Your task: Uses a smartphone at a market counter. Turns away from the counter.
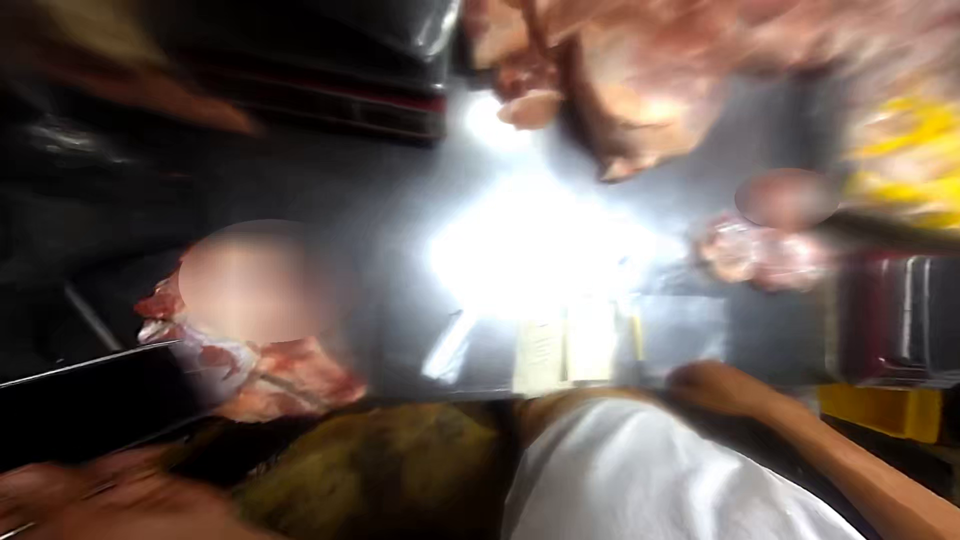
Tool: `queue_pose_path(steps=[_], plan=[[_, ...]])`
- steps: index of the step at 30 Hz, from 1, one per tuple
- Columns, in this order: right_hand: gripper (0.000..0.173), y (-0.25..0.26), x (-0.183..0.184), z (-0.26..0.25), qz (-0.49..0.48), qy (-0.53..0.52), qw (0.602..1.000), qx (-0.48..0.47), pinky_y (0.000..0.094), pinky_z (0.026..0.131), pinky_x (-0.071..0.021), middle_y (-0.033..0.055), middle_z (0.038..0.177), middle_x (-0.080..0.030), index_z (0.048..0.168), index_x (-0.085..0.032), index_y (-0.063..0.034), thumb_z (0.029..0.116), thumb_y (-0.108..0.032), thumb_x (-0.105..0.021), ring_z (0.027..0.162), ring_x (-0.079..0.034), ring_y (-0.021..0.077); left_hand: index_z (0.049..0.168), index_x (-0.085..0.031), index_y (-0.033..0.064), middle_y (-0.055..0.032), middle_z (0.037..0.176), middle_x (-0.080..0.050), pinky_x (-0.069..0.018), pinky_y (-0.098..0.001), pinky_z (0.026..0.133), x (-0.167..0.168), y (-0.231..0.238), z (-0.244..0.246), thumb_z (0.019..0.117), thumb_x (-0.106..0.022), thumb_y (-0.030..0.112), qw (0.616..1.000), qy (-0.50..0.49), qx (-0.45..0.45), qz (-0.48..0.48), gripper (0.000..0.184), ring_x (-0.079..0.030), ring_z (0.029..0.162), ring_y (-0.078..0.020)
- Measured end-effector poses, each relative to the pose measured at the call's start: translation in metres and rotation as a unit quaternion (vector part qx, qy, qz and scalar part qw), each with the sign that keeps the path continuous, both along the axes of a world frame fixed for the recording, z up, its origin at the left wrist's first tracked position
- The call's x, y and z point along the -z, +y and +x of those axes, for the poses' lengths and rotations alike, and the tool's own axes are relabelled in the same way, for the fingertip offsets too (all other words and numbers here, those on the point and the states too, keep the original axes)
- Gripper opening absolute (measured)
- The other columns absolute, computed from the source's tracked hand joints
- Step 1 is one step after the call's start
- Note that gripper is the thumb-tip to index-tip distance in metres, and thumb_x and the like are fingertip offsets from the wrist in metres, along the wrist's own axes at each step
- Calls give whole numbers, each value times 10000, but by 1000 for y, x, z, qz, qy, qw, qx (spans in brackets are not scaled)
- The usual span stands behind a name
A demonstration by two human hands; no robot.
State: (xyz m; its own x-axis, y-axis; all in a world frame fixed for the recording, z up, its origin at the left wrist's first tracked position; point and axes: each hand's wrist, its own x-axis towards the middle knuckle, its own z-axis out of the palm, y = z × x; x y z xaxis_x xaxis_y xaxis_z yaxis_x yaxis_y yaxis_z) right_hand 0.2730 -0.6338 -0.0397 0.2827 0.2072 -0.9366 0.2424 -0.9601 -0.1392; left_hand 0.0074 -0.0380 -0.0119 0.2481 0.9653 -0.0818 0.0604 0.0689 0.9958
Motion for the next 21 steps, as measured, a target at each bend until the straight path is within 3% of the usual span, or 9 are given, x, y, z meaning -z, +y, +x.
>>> queue_pose_path(steps=[1, 3, 6, 9, 11, 15, 18, 21], plan=[[293, 14, -2, 3, 74, -38, 996, 17, 627, 918, -525, 187, 1032, -739, 1175, -729, -62, 1022, -272, -593, 984, -707, 374, 1275, -431, -4, 13, 934, -630, -600, -262, 749, 2, -46, 21, 1089, -462, 102, 1000, 10, -5, -19, 217, -659, 773, -59], [351, 48, -3, 3, 229, -101, 967, 46, 539, 944, -554, 163, 1102, -733, 1251, -694, -48, 1004, -286, -621, 1015, -711, 309, 1167, -465, 99, 108, 814, -641, -596, -225, 634, 4, -147, 68, 1069, -489, 115, 997, 29, 9, -77, 103, -642, 646, -11], [578, 98, -3, -19, 427, -151, 889, 67, 434, 1063, -516, 141, 1363, -636, 1376, -629, -79, 912, -401, -754, 1243, -617, 242, 1055, -531, 34, 37, 720, -632, -598, -291, 641, 30, -268, 96, 1038, -514, 62, 980, 4, 94, -176, 37, -636, 616, -80], [883, 116, -1, -38, 499, -182, 847, 10, 485, 1131, -444, 124, 1541, -492, 1518, -498, -115, 828, -593, -774, 1397, -488, 273, 974, -559, -2, -21, 687, -636, -580, -285, 617, 40, -348, 104, 1010, -559, 43, 964, -6, 158, -214, 57, -637, 607, -105], [939, 106, 7, -44, 504, -211, 837, -17, 485, 1113, -451, 135, 1555, -468, 1554, -449, -129, 825, -646, -737, 1383, -495, 284, 956, -569, -3, -33, 710, -642, -566, -266, 635, 34, -386, 103, 998, -587, 34, 958, 4, 183, -221, 59, -638, 641, -99], [853, 69, 19, -56, 519, -241, 819, 25, 372, 1011, -537, 150, 1453, -522, 1518, -500, -133, 829, -563, -760, 1267, -571, 229, 940, -593, -6, -45, 749, -662, -573, -279, 675, 30, -430, 96, 971, -638, 30, 961, 37, 192, -194, 65, -654, 680, -114], [845, 50, 31, -72, 528, -264, 804, 69, 376, 919, -572, 178, 1387, -559, 1485, -538, -101, 807, -549, -771, 1176, -617, 236, 951, -611, -7, -43, 765, -668, -565, -263, 687, 33, -449, 88, 966, -651, 44, 962, 69, 203, -169, 66, -652, 694, -99], [873, 37, 44, -81, 539, -279, 781, 144, 391, 947, -567, 168, 1335, -601, 1455, -560, -83, 756, -535, -822, 1167, -624, 234, 1116, -660, -51, -78, 917, -729, -610, -296, 794, 38, -442, 78, 991, -624, 82, 946, 75, 283, -140, 185, -712, 819, -121]])
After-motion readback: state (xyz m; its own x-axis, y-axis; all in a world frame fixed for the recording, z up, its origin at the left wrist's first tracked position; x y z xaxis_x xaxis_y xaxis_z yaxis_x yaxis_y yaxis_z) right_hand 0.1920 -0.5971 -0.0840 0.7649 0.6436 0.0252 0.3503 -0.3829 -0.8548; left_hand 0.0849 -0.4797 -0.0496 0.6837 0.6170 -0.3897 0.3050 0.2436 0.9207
